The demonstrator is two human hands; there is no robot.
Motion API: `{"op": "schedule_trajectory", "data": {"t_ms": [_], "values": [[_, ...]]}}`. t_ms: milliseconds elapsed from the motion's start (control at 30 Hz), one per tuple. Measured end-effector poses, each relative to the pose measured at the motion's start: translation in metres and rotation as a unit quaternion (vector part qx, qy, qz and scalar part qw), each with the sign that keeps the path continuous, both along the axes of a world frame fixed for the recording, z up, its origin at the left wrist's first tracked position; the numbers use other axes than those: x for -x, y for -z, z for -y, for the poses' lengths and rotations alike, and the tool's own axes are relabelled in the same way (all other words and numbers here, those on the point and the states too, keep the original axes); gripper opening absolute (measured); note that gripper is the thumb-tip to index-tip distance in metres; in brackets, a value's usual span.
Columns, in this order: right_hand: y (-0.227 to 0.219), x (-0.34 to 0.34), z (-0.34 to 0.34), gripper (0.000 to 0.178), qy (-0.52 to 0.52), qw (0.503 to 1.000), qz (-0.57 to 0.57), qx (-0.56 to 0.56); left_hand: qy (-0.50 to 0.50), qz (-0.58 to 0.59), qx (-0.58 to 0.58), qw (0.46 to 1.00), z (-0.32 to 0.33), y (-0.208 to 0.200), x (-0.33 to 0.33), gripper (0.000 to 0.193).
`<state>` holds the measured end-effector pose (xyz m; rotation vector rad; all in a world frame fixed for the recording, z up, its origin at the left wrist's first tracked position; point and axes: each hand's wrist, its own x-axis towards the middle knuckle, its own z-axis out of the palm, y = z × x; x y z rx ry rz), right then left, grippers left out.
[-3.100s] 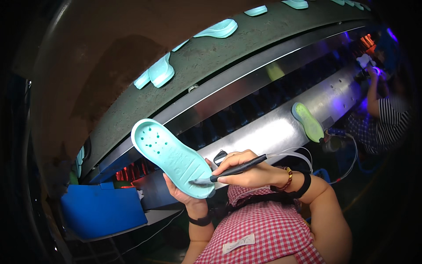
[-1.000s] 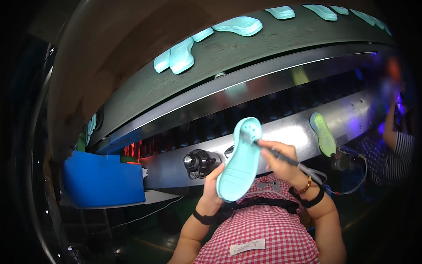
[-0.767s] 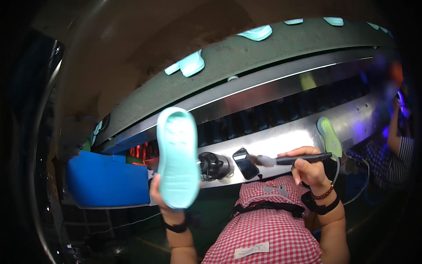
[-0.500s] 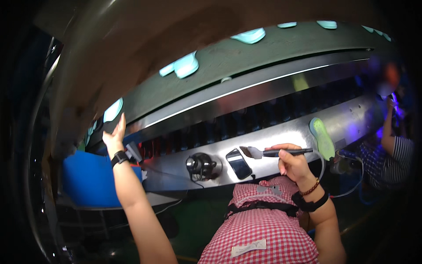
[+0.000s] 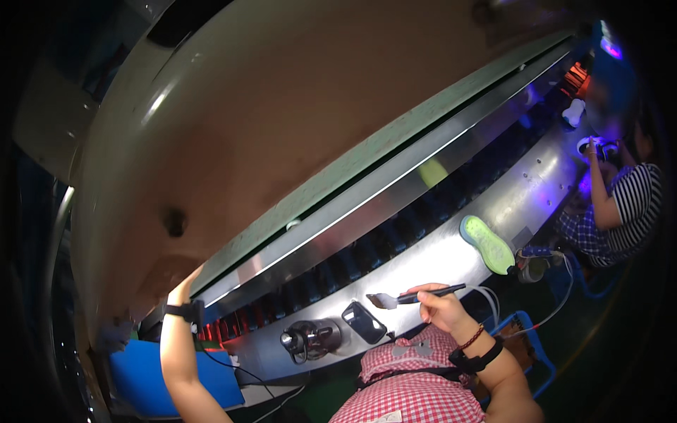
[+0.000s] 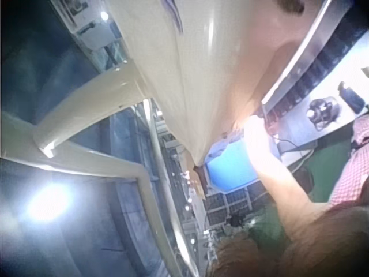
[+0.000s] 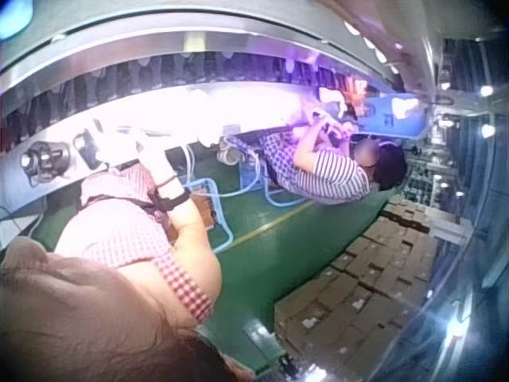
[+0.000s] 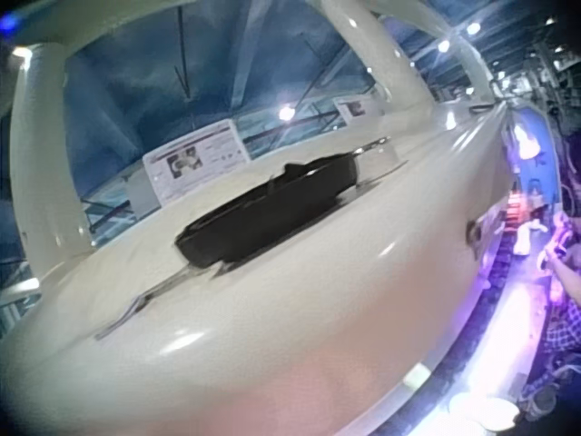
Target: The person picks up a shoe sole from a conveyor belt, applies liquid to it with a brush, and places it back on the belt, repeating the process for several soles.
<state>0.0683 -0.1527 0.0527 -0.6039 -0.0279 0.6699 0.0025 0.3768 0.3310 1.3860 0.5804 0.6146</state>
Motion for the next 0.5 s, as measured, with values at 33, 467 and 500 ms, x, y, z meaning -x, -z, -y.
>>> {"op": "schedule_trajectory", "data": {"t_ms": [33, 467, 500], "values": [[0.000, 0.001, -0.001, 0.021, 0.008, 1.000, 0.000, 0.003, 0.011, -0.007, -0.020, 1.000, 0.006, 0.000, -0.014, 0.041], [0.034, -0.001, 0.048, 0.019, 0.164, 0.982, -0.094, -0.005, 0.153, -0.099, -0.287, 0.940, 0.137, 0.005, -0.207, 0.037], [0.033, -0.003, 0.052, 0.019, 0.171, 0.981, -0.094, -0.007, 0.161, -0.106, -0.307, 0.932, 0.150, 0.006, -0.218, 0.037]]}}
